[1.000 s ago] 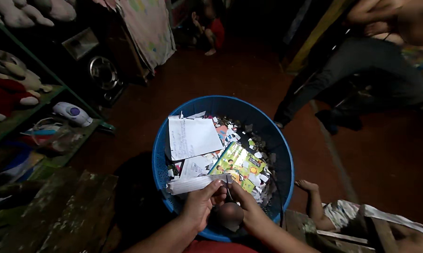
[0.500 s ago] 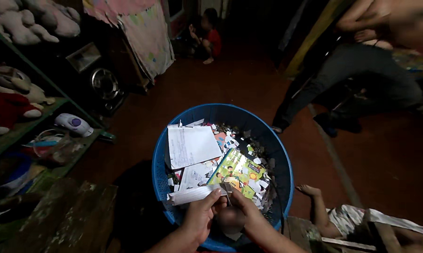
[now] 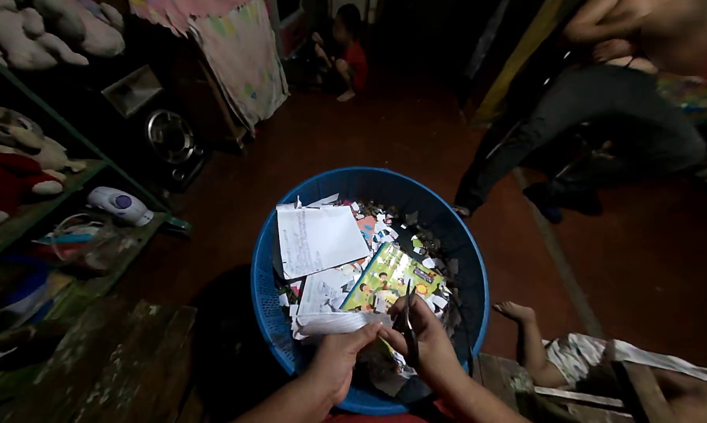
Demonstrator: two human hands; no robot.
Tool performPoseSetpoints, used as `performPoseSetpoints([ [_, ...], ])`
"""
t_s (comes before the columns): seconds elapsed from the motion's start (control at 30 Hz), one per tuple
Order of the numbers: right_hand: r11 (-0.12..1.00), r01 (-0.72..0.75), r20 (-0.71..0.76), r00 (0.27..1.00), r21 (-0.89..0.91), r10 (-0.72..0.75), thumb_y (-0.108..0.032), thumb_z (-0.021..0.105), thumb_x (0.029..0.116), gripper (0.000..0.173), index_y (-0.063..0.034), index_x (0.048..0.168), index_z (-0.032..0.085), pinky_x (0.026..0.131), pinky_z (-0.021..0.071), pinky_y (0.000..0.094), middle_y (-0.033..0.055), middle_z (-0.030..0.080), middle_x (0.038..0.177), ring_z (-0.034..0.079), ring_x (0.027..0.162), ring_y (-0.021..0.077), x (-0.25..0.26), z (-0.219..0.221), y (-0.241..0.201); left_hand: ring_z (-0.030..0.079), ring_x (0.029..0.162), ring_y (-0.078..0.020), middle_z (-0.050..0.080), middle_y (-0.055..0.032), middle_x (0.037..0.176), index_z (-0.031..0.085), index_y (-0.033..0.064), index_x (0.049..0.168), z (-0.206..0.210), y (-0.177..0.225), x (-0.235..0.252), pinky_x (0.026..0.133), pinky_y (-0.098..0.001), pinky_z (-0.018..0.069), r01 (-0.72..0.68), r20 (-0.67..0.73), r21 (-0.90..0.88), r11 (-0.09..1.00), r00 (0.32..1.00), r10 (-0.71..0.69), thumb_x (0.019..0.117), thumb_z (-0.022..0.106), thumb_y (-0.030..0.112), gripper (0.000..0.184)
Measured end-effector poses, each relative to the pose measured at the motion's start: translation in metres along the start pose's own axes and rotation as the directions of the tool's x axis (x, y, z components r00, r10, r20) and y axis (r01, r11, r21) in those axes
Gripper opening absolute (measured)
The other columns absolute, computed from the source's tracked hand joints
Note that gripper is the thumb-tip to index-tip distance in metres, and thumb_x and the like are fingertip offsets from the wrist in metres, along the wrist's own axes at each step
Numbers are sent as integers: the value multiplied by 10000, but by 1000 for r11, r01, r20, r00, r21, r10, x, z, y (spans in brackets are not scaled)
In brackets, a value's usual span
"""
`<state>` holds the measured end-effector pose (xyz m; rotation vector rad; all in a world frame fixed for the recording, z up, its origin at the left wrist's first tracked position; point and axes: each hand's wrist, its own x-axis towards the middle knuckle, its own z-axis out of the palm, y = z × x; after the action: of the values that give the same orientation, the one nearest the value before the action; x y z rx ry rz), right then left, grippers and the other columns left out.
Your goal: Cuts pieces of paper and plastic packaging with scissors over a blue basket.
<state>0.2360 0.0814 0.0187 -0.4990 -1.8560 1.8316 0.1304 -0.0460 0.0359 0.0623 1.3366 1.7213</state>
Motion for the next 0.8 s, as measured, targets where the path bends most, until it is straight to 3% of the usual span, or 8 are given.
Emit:
performPoseSetpoints([
  [0.23,997,-34,-19,999,67,35,-134,815,806,344,-95,1054,580,594,525,164,-67,651,868,598,670,-10,1,-5,-1,713,930,-187,719,-106,1012,607,-38,1164,1,3,0,882,-350,597,8,39,-65,998,999,-6,969,640,7,203],
  [0.33,995,-68,-48,996,75,72,-128,815,792,349,-103,1043,573,573,500,149,-70,630,847,574,648,-15,3,-7,-2,694,773,-139,712,-68,884,635,-6,1086,2,5,-1,761,-286,594,10,-16,-84,996,1000,-12,965,628,-23,122],
  [0.47,992,-75,-97,992,99,85,-123,793,813,343,-86,1064,563,576,495,156,-49,619,812,580,652,9,4,-5,-1,691,725,-138,703,-66,820,634,6,1043,3,5,-1,723,-271,596,-84,-103,-163,983,992,68,973,601,-42,91],
  [0.53,988,-127,-8,992,88,128,-235,780,854,383,-79,1115,548,605,506,183,-36,634,845,601,692,30,5,-8,0,687,715,-128,699,-58,807,622,14,1049,2,6,1,717,-262,592,-141,-143,-214,967,983,112,993,568,-26,87],
  [0.57,986,-156,75,986,52,152,-364,778,863,476,-76,1160,544,644,527,207,-34,646,894,620,745,42,4,-10,1,686,719,-124,698,-55,812,617,16,1060,1,6,2,723,-258,590,-156,-154,-233,960,981,122,1001,556,-14,90],
  [0.67,976,-187,308,927,-115,214,-742,681,788,829,-75,1252,515,703,539,242,-43,662,997,631,851,44,2,-10,2,686,735,-129,695,-61,835,604,5,1092,-1,6,3,737,-262,592,-163,-174,-269,949,978,118,1008,555,1,97],
  [0.8,973,-178,447,866,-146,225,-813,631,771,890,-69,1245,511,733,544,259,-15,649,1015,629,879,61,2,-9,5,683,721,-125,694,-66,825,605,9,1081,-1,7,3,735,-260,591,-133,-184,-275,952,979,84,1014,560,10,81],
])
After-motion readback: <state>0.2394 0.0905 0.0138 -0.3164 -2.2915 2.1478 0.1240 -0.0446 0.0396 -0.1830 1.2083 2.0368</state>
